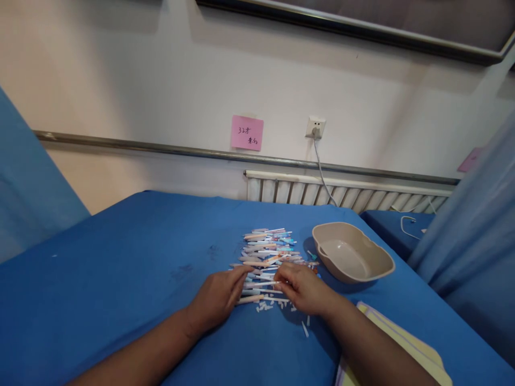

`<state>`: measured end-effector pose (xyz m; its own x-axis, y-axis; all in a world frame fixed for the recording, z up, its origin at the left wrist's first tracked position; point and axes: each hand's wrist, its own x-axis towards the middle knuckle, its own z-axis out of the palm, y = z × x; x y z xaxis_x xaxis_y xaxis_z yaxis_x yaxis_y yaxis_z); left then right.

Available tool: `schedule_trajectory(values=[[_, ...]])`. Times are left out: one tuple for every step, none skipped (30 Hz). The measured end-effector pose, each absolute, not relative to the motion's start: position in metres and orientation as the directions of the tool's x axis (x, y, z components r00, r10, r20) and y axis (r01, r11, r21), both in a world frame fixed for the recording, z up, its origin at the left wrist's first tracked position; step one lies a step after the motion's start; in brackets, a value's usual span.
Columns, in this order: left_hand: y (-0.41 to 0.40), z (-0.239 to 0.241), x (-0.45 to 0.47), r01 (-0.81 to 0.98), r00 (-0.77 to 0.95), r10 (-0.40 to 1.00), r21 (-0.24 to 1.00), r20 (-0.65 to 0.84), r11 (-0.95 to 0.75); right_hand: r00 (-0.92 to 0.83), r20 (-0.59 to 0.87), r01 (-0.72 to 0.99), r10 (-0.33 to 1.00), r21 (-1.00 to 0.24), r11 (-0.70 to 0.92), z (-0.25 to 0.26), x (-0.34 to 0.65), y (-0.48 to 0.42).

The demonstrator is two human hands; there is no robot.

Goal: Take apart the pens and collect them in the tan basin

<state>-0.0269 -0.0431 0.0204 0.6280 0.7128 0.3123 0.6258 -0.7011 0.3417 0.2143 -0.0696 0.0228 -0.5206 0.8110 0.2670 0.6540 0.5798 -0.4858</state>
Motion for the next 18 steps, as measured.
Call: schedule_trajectory(values=[[-0.042,0.021,-0.027,0.646,0.61,0.729,0.338,0.31,-0.684,-0.515,0.26,0.663,0.817,-0.483,0.572,0.023,0.218,-0.069],[-0.041,0.021,-0.028,0.658,0.592,0.739,0.337,0.321,-0.673,-0.508,0.25,0.674,0.824,-0.481,0.561,0.023,0.221,-0.068],[-0.041,0.022,-0.028,0.662,0.576,0.744,0.341,0.338,-0.668,-0.499,0.236,0.686,0.834,-0.481,0.546,0.024,0.225,-0.067],[-0.041,0.022,-0.028,0.661,0.561,0.746,0.348,0.359,-0.665,-0.488,0.221,0.699,0.844,-0.48,0.53,0.025,0.229,-0.066],[-0.041,0.022,-0.029,0.659,0.544,0.749,0.359,0.38,-0.661,-0.479,0.206,0.712,0.854,-0.478,0.514,0.026,0.232,-0.065],[-0.041,0.022,-0.029,0.657,0.523,0.752,0.372,0.401,-0.655,-0.471,0.192,0.721,0.861,-0.478,0.502,0.027,0.235,-0.065],[-0.041,0.022,-0.031,0.654,0.503,0.757,0.388,0.418,-0.649,-0.467,0.181,0.727,0.865,-0.478,0.493,0.028,0.238,-0.065],[-0.04,0.021,-0.032,0.651,0.478,0.763,0.408,0.435,-0.64,-0.469,0.169,0.728,0.867,-0.481,0.488,0.029,0.24,-0.065],[-0.039,0.021,-0.033,0.646,0.449,0.772,0.434,0.45,-0.628,-0.476,0.154,0.726,0.866,-0.487,0.486,0.03,0.241,-0.065],[-0.039,0.021,-0.033,0.639,0.42,0.783,0.463,0.458,-0.614,-0.489,0.135,0.72,0.862,-0.495,0.486,0.03,0.242,-0.065],[-0.038,0.02,-0.033,0.631,0.395,0.795,0.493,0.46,-0.599,-0.503,0.115,0.713,0.857,-0.505,0.486,0.03,0.241,-0.066],[-0.038,0.02,-0.033,0.622,0.382,0.807,0.52,0.451,-0.585,-0.517,0.094,0.708,0.851,-0.513,0.486,0.03,0.239,-0.067],[-0.038,0.019,-0.031,0.612,0.385,0.815,0.542,0.432,-0.576,-0.528,0.077,0.704,0.846,-0.517,0.486,0.029,0.237,-0.068],[-0.038,0.019,-0.029,0.599,0.408,0.817,0.556,0.407,-0.576,-0.536,0.067,0.702,0.842,-0.518,0.488,0.028,0.234,-0.07],[-0.04,0.018,-0.027,0.582,0.449,0.809,0.564,0.378,-0.586,-0.545,0.061,0.701,0.836,-0.514,0.494,0.028,0.23,-0.071],[-0.042,0.018,-0.024,0.561,0.503,0.79,0.562,0.352,-0.608,-0.554,0.061,0.699,0.831,-0.508,0.503,0.028,0.226,-0.073],[-0.044,0.018,-0.021,0.54,0.56,0.761,0.551,0.328,-0.636,-0.563,0.066,0.696,0.824,-0.499,0.516,0.028,0.223,-0.074],[-0.047,0.017,-0.019,0.521,0.615,0.726,0.531,0.308,-0.668,-0.573,0.076,0.692,0.816,-0.488,0.532,0.028,0.22,-0.076]])
